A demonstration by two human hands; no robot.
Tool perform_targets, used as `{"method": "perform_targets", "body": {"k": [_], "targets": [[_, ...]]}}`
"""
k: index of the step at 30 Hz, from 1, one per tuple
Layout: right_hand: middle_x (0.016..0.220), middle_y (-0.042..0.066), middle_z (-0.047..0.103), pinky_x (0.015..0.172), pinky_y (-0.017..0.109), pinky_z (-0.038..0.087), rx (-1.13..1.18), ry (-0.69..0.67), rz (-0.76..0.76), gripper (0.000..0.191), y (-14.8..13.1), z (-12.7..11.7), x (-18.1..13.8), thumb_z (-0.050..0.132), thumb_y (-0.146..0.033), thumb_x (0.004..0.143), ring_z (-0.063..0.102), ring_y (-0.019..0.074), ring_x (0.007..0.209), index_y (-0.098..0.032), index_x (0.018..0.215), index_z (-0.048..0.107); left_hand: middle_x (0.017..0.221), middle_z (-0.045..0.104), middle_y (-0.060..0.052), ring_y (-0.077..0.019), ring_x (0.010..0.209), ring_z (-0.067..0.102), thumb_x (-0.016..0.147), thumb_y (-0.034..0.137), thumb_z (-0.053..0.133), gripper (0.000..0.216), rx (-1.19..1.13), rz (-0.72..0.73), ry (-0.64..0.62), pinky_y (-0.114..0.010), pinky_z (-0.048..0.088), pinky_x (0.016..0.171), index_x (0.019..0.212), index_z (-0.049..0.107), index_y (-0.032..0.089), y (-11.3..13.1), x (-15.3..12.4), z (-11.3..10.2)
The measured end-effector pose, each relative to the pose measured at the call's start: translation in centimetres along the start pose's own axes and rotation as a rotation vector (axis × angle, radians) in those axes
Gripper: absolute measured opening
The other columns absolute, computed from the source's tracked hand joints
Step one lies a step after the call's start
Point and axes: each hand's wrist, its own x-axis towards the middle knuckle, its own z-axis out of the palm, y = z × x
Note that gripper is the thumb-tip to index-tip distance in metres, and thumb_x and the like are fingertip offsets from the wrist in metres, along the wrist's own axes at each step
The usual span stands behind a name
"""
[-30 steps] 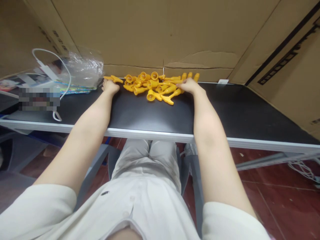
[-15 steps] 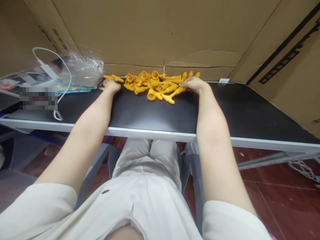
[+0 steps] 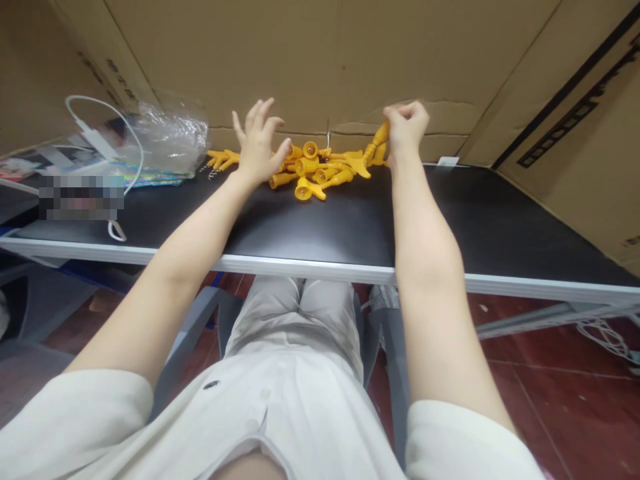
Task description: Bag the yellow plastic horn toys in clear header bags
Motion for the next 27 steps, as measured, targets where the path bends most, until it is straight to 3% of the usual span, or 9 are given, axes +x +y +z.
{"method": "perform_targets", "body": {"k": [3, 6, 8, 10, 13, 15, 18, 23, 27], "targets": [[0.082, -0.004, 0.065, 0.075, 0.020, 0.048, 0.266, -0.010, -0.058, 0.054, -1.1, 1.7, -0.7, 0.058, 0.011, 0.092, 0.057, 0.0059, 0.072, -0.024, 0.059, 0.033, 0.176, 0.043, 0.008, -0.0236, 0.173, 0.012, 0.094, 0.054, 0.057, 0.047, -0.059, 0.134, -0.053, -0.056, -0.007, 0.142, 0.140, 0.065, 0.046, 2.4, -1.0, 0.5], [0.079, -0.004, 0.067, 0.073, 0.022, 0.048, 0.473, -0.131, -0.099, 0.052, -1.7, 3.6, -2.7, 0.059, 0.013, 0.090, 0.060, 0.0065, 0.070, -0.023, 0.058, 0.038, 0.180, 0.038, 0.004, -0.0291, 0.174, 0.013, 0.092, 0.056, 0.061, 0.053, -0.102, 0.172, -0.090, -0.060, -0.004, 0.141, 0.143, 0.065, 0.042, 3.8, -1.5, 1.3], [0.088, -0.002, 0.072, 0.066, 0.025, 0.047, 0.544, -0.299, -0.096, 0.043, -1.7, 4.6, -4.2, 0.072, -0.002, 0.088, 0.064, 0.0106, 0.077, -0.023, 0.063, 0.044, 0.179, 0.039, 0.003, -0.0312, 0.173, 0.015, 0.090, 0.054, 0.065, 0.054, -0.112, 0.166, -0.086, -0.062, -0.001, 0.141, 0.142, 0.066, 0.041, 4.0, -1.5, 2.1], [0.093, -0.002, 0.072, 0.067, 0.027, 0.048, 0.573, -0.360, -0.056, 0.041, -1.4, 5.3, -5.5, 0.085, -0.016, 0.077, 0.064, 0.0132, 0.083, -0.024, 0.065, 0.047, 0.178, 0.041, 0.004, -0.0321, 0.173, 0.017, 0.088, 0.048, 0.067, 0.050, -0.113, 0.139, -0.065, -0.064, 0.003, 0.140, 0.138, 0.069, 0.041, 3.7, -1.2, 2.8], [0.108, -0.005, 0.072, 0.078, 0.033, 0.054, 0.459, -0.461, -0.078, 0.049, -1.0, 5.5, -6.2, 0.095, -0.039, 0.068, 0.064, 0.0173, 0.100, -0.027, 0.069, 0.047, 0.177, 0.043, 0.005, -0.0330, 0.172, 0.017, 0.089, 0.040, 0.066, 0.043, -0.099, 0.053, -0.013, -0.066, 0.009, 0.139, 0.132, 0.072, 0.042, 2.9, -0.7, 2.8], [0.125, -0.008, 0.072, 0.089, 0.036, 0.055, 0.282, -0.516, -0.106, 0.054, -1.1, 5.1, -6.2, 0.091, -0.055, 0.073, 0.062, 0.0195, 0.115, -0.029, 0.075, 0.045, 0.174, 0.047, 0.003, -0.0320, 0.171, 0.021, 0.094, 0.040, 0.062, 0.043, -0.079, -0.018, 0.005, -0.064, 0.016, 0.138, 0.135, 0.070, 0.043, 2.6, -0.5, 2.1], [0.143, -0.004, 0.067, 0.096, 0.039, 0.053, 0.069, -0.537, -0.103, 0.055, -1.8, 4.6, -6.4, 0.078, -0.067, 0.082, 0.056, 0.0200, 0.127, -0.029, 0.081, 0.039, 0.163, 0.060, -0.005, -0.0310, 0.160, 0.043, 0.104, 0.040, 0.050, 0.045, -0.075, -0.083, -0.031, -0.053, 0.030, 0.133, 0.148, 0.061, 0.039, 2.5, -0.6, 0.7], [0.101, 0.001, 0.074, 0.100, 0.045, 0.048, -0.219, -0.566, 0.002, 0.049, -3.1, 4.2, -7.5, 0.073, -0.080, 0.083, 0.051, 0.0263, 0.132, -0.036, 0.098, 0.057, 0.154, 0.063, -0.010, -0.0329, 0.143, 0.059, 0.108, 0.035, 0.045, 0.048, -0.063, -0.074, -0.051, -0.043, 0.040, 0.125, 0.154, 0.056, 0.035, 2.2, -0.7, 0.0], [0.100, 0.001, 0.075, 0.102, 0.043, 0.051, -0.351, -0.660, -0.004, 0.052, -2.5, 3.4, -7.5, 0.085, -0.058, 0.083, 0.061, 0.0249, 0.120, -0.033, 0.122, 0.064, 0.155, 0.058, -0.013, -0.0375, 0.139, 0.061, 0.102, 0.027, 0.050, 0.054, -0.035, -0.041, -0.089, -0.045, 0.041, 0.124, 0.156, 0.056, 0.032, 1.7, -0.5, 0.3]]}}
